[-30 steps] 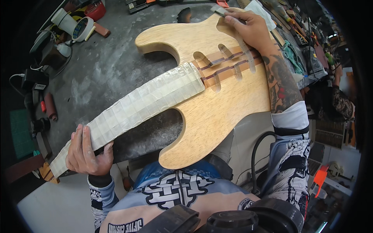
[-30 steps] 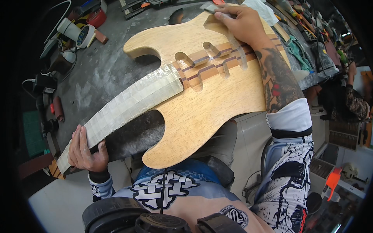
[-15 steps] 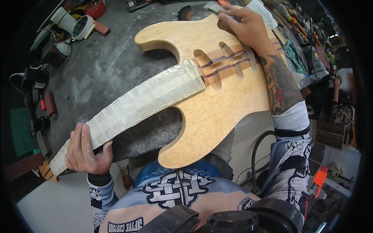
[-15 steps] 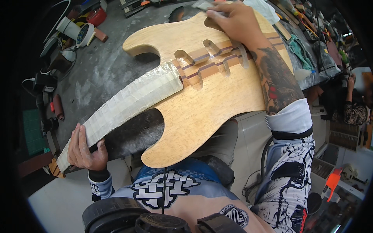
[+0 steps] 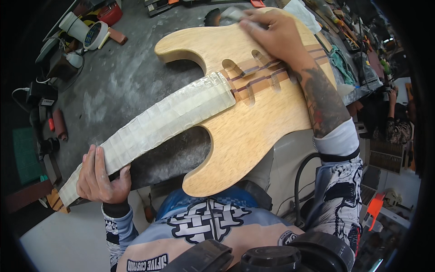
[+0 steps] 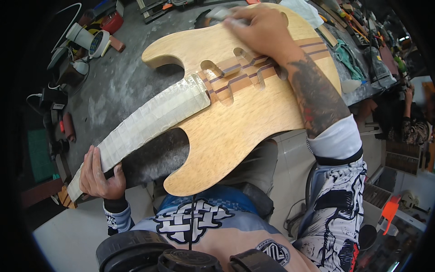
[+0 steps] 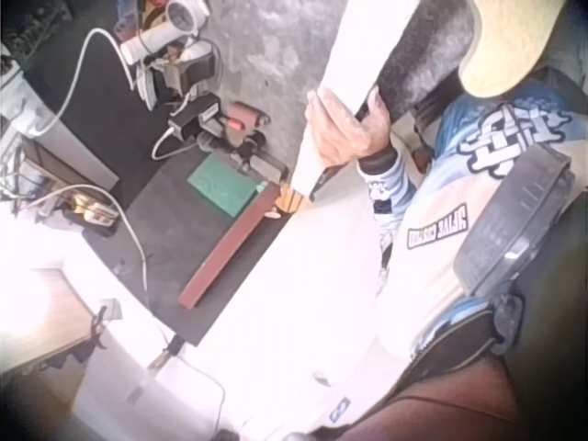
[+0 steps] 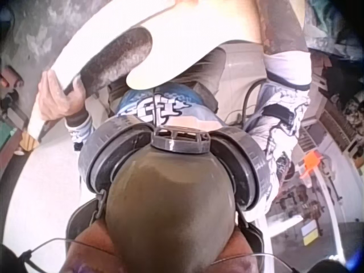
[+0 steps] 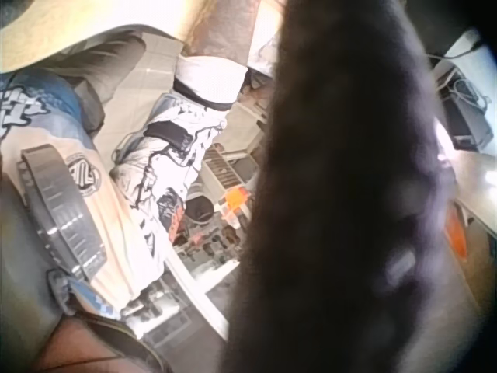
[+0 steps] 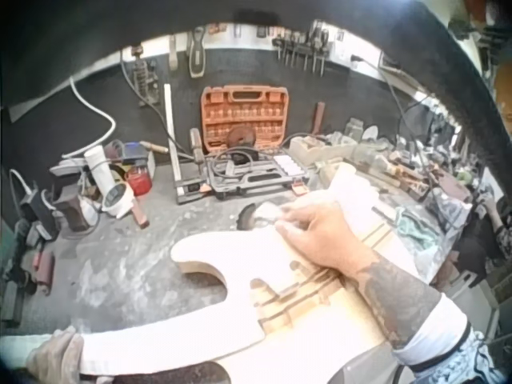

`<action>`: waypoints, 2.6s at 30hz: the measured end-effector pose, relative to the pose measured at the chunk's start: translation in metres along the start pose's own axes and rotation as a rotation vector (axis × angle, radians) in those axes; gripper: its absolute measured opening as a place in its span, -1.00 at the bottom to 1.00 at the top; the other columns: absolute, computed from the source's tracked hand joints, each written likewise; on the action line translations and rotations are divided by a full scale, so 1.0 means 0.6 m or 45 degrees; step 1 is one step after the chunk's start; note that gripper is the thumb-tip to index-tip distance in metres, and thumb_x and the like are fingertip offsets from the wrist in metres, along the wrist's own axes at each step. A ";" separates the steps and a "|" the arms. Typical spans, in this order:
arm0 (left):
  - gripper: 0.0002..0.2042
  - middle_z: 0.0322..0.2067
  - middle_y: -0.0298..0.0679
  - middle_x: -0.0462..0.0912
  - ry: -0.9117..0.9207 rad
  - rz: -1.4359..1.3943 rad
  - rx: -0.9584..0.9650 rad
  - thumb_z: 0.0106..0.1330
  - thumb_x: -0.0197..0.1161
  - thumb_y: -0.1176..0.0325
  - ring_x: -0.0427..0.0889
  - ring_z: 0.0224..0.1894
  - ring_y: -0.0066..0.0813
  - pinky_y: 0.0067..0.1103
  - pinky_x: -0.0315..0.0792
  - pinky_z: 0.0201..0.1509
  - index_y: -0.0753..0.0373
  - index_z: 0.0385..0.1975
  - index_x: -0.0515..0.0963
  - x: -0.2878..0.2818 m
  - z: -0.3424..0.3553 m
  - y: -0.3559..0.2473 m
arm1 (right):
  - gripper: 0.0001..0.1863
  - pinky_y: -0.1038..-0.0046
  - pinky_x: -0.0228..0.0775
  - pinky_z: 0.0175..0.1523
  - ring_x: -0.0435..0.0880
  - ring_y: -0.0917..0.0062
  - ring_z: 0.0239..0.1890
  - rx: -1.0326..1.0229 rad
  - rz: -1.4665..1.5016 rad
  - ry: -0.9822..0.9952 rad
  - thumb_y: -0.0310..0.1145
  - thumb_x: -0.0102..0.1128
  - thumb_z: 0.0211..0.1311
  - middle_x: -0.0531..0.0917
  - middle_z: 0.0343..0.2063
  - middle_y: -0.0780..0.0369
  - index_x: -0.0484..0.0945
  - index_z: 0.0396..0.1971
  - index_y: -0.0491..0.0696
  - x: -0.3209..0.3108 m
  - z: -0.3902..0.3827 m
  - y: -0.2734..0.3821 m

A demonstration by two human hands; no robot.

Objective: The person sands the body of a wooden guitar using a sanding block. The guitar neck is taped off to protect it. The person works on the upper and lower bouts of the guitar body, smoothing the wood surface.

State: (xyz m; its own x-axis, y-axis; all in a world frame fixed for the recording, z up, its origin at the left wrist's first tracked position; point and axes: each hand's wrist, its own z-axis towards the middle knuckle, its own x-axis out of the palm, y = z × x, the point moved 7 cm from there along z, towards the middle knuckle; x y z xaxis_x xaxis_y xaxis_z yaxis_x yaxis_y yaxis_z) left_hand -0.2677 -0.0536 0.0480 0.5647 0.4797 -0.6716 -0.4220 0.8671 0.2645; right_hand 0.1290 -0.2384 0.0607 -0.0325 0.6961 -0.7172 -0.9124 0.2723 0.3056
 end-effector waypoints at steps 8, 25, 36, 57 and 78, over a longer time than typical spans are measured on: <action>-0.36 -0.09 -0.28 0.73 -0.003 0.008 0.002 0.39 0.00 -0.31 0.67 -0.03 -0.31 -0.50 0.31 0.12 0.17 0.01 0.65 -0.003 0.001 0.000 | -0.67 0.52 0.55 -0.16 0.74 0.55 -0.31 -0.049 -0.044 0.004 -0.12 0.40 0.21 0.79 -0.29 0.20 0.76 -0.14 -0.02 0.000 0.004 0.015; -0.36 -0.09 -0.28 0.73 -0.012 -0.029 0.003 0.39 -0.01 -0.32 0.66 -0.03 -0.31 -0.50 0.29 0.13 0.17 0.02 0.64 0.001 -0.002 0.001 | -0.69 0.50 0.56 -0.18 0.75 0.45 -0.33 0.278 0.067 0.072 -0.15 0.36 0.22 0.78 -0.33 0.16 0.75 -0.16 -0.04 0.001 -0.003 -0.019; -0.37 -0.08 -0.28 0.73 -0.011 -0.025 -0.010 0.40 -0.01 -0.31 0.65 -0.01 -0.32 -0.51 0.26 0.16 0.17 0.02 0.64 0.000 -0.001 -0.001 | -0.70 0.48 0.54 -0.12 0.73 0.48 -0.31 0.277 -0.152 0.088 -0.16 0.34 0.25 0.79 -0.32 0.18 0.75 -0.17 -0.06 0.005 0.002 -0.020; -0.36 -0.05 -0.24 0.72 0.024 -0.001 -0.010 0.39 0.01 -0.28 0.64 0.02 -0.27 -0.46 0.26 0.18 0.21 0.04 0.63 -0.002 -0.004 0.001 | -0.61 0.37 0.57 -0.08 0.77 0.29 -0.28 0.334 -0.190 -0.112 0.02 0.29 0.20 0.78 -0.36 0.11 0.77 -0.18 0.04 -0.024 0.001 -0.114; -0.40 -0.03 -0.17 0.71 0.039 -0.029 -0.003 0.43 0.02 -0.20 0.64 0.04 -0.20 -0.40 0.30 0.21 0.27 0.05 0.63 -0.002 -0.001 -0.003 | -0.65 0.40 0.57 -0.21 0.75 0.28 -0.40 0.081 -0.089 -0.040 -0.06 0.34 0.19 0.76 -0.41 0.10 0.77 -0.22 -0.03 -0.017 -0.002 -0.064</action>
State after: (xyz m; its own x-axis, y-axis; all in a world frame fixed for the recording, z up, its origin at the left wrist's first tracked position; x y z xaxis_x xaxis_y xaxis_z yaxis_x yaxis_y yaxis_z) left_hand -0.2681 -0.0558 0.0475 0.5522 0.4557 -0.6982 -0.4113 0.8773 0.2473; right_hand 0.1641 -0.2568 0.0558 0.0442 0.6939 -0.7187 -0.8843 0.3619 0.2951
